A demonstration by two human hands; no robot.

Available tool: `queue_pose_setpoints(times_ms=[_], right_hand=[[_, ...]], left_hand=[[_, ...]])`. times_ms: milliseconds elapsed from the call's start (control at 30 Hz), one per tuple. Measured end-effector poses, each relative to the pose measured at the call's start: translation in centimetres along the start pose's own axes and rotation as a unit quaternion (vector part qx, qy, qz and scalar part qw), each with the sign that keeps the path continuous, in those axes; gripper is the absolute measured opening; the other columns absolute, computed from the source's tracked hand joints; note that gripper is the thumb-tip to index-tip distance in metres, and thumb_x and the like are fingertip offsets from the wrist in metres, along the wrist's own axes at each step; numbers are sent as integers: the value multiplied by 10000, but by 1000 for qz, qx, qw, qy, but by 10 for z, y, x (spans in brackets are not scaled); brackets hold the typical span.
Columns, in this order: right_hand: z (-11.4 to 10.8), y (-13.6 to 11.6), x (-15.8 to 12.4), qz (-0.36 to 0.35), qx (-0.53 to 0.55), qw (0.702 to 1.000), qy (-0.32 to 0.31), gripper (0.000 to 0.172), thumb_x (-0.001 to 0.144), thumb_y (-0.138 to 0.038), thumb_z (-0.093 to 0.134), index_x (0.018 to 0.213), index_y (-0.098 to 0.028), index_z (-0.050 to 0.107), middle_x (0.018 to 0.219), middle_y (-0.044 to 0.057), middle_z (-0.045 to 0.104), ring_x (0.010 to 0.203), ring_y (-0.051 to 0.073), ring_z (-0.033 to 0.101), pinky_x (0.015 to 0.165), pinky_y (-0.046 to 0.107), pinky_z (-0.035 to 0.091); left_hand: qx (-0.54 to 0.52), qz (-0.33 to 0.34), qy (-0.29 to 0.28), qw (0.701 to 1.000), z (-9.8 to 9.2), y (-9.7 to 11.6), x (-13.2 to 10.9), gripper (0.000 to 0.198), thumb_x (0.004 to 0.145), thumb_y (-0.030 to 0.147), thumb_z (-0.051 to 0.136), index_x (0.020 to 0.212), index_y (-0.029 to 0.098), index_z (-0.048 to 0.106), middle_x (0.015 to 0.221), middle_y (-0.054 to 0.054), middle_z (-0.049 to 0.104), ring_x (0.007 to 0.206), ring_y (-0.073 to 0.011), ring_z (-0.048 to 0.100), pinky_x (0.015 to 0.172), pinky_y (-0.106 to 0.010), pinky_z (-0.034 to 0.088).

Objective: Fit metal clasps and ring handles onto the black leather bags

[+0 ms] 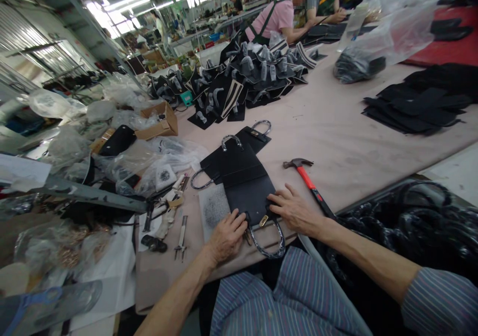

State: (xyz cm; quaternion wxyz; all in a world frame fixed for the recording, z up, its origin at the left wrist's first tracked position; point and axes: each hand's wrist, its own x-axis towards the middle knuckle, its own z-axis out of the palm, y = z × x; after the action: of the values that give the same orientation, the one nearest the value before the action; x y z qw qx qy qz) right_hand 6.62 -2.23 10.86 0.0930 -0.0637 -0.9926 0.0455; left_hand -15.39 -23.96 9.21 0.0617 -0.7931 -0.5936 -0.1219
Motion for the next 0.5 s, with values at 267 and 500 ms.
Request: queue_pose_setpoints(times_ms=[267, 500], right_hand=[[13, -28, 12, -63, -15, 998, 16, 327, 819, -38, 579, 1084, -201, 678, 1045, 95, 642, 867, 238, 549, 736, 351, 459], [58, -3, 21, -186, -39, 964, 186, 514, 747, 0, 530, 1137, -279, 717, 1073, 124, 683, 947, 271, 612, 883, 469, 487]], left_hand=[[-8, -60, -61, 996, 1, 23, -10, 622, 905, 382, 520, 1438, 63, 485, 1581, -188, 461, 1501, -378, 366, 1223, -549, 358], [30, -62, -79, 994, -4, 22, -11, 599, 950, 425, 400, 1416, 61, 498, 1552, -174, 472, 1453, -363, 405, 1189, -518, 348]])
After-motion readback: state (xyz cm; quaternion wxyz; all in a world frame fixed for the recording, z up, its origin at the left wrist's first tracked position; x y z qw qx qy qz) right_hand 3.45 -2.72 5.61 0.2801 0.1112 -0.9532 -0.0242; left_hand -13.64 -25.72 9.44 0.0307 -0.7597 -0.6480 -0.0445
